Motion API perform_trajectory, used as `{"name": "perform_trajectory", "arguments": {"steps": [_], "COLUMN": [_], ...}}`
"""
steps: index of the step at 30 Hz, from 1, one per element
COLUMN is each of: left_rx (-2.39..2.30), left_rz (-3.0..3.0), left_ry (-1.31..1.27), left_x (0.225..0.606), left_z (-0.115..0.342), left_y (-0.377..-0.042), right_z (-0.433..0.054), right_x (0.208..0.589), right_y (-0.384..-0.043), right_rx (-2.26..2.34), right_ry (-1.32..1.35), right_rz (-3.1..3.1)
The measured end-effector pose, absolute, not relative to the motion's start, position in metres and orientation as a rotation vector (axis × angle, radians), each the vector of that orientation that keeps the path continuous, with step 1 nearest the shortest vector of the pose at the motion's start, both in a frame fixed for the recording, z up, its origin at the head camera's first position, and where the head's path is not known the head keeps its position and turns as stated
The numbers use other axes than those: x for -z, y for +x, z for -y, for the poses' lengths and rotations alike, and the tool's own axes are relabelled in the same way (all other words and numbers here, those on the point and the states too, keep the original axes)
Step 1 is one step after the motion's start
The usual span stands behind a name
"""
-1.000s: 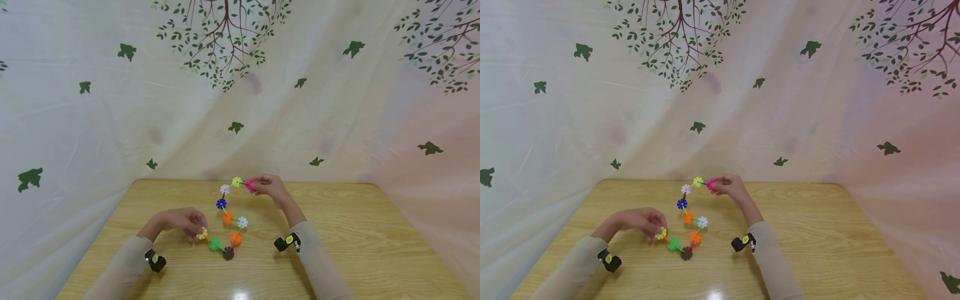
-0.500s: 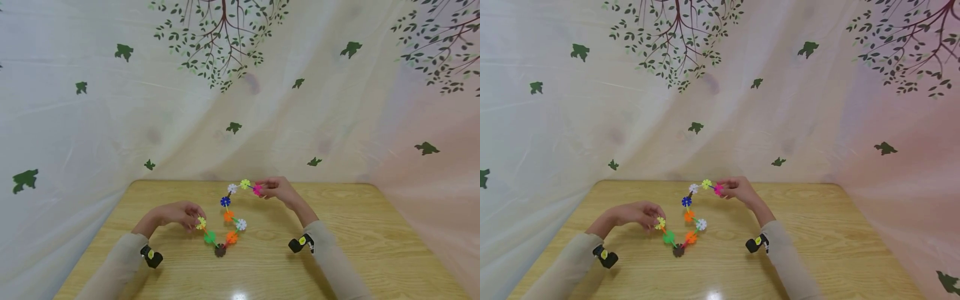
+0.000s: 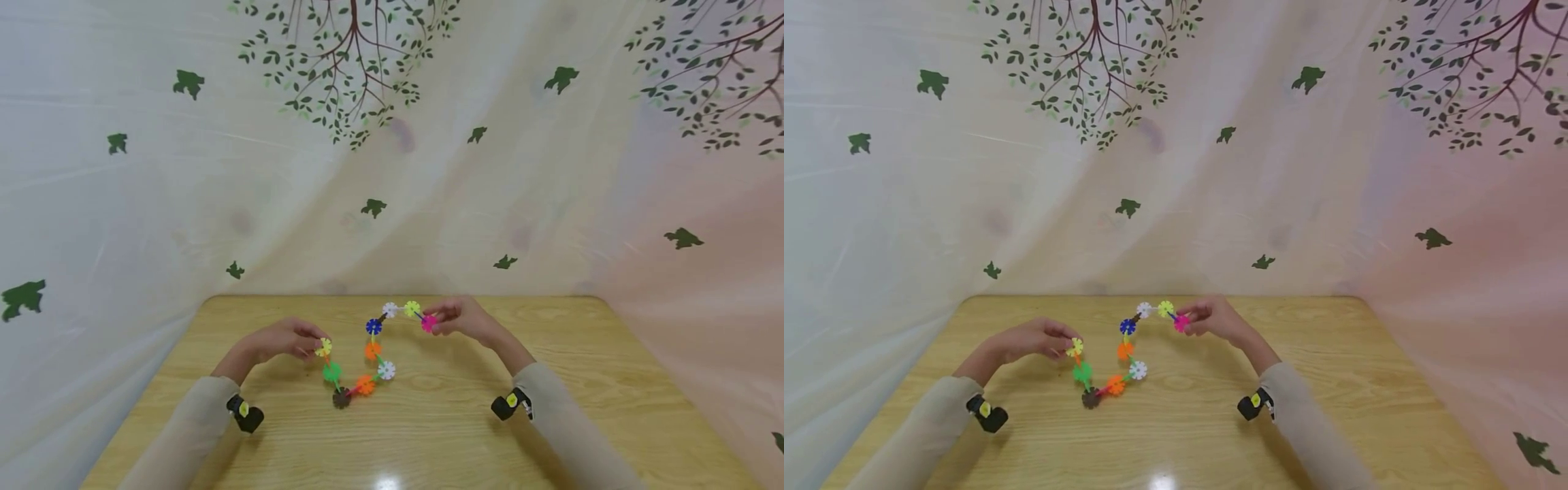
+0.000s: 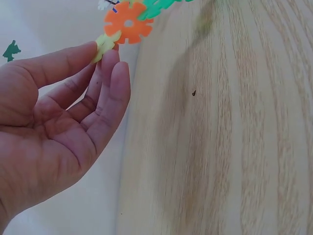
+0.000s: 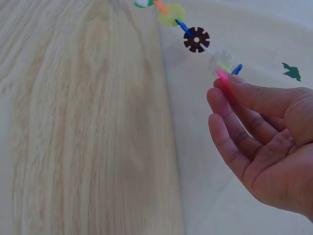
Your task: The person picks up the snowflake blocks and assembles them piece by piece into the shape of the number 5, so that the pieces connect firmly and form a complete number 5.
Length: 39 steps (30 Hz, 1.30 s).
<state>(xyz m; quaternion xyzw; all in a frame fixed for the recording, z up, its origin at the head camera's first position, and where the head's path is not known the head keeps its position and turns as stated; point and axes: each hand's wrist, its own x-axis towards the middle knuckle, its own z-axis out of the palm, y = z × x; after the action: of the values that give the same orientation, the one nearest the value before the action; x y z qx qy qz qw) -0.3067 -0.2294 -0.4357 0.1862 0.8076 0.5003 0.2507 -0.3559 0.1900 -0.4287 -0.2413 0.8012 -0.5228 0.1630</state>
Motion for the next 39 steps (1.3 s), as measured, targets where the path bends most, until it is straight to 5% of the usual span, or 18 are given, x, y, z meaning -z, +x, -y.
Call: {"name": "perform_trajectory", "arguments": {"steps": [39], "left_rx": [-1.610], "left_rz": [-2.189], "left_ry": [0.315], "left_x": [0.460], "left_z": [0.213], "left_y": [-0.336], "right_z": [-0.192], "right_x": [0.457], "right_y": [-0.305], "right_rx": [1.175], "right_ry": [-0.785], "right_rz": [-2.392]}}
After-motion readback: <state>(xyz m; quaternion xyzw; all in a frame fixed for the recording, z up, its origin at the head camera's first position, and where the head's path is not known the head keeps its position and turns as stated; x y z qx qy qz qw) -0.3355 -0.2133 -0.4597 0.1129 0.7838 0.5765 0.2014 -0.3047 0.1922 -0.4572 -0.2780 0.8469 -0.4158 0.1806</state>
